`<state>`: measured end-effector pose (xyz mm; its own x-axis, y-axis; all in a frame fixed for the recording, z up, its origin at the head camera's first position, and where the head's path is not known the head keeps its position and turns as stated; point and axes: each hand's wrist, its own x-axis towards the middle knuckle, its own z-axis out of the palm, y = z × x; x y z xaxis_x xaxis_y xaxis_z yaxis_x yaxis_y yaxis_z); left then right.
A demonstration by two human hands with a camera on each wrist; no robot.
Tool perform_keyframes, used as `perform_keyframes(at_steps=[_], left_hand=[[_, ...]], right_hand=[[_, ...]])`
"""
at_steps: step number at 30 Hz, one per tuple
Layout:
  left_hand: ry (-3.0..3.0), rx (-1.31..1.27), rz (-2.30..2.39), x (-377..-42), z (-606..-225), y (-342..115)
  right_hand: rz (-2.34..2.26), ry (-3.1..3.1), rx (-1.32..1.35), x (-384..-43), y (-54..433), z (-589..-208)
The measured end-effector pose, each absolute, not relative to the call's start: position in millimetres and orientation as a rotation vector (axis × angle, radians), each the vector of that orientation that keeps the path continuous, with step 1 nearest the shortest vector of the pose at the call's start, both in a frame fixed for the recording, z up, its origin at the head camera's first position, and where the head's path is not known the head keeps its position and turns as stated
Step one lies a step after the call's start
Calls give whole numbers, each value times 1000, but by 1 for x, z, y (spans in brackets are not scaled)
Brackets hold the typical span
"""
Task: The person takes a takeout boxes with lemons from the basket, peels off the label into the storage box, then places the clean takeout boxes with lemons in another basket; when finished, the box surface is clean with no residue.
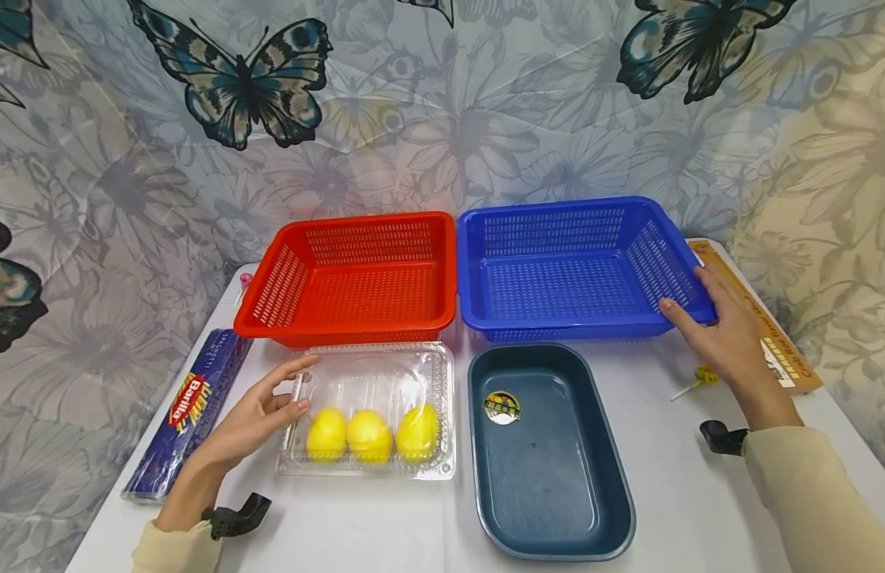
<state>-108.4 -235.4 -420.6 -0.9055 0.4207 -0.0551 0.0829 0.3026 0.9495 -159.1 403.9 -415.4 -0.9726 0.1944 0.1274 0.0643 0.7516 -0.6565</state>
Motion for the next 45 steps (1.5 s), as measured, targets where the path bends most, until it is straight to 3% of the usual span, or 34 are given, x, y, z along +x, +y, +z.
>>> perform_keyframes(at_steps=[28, 45], left_hand=[[2159, 494, 1687, -111, -421, -230], [2124, 716, 1770, -112, -374, -226]], right_hand=[[1112, -2733, -199, -154, 405, -417], [1105, -2725, -176, -155, 403, -416]])
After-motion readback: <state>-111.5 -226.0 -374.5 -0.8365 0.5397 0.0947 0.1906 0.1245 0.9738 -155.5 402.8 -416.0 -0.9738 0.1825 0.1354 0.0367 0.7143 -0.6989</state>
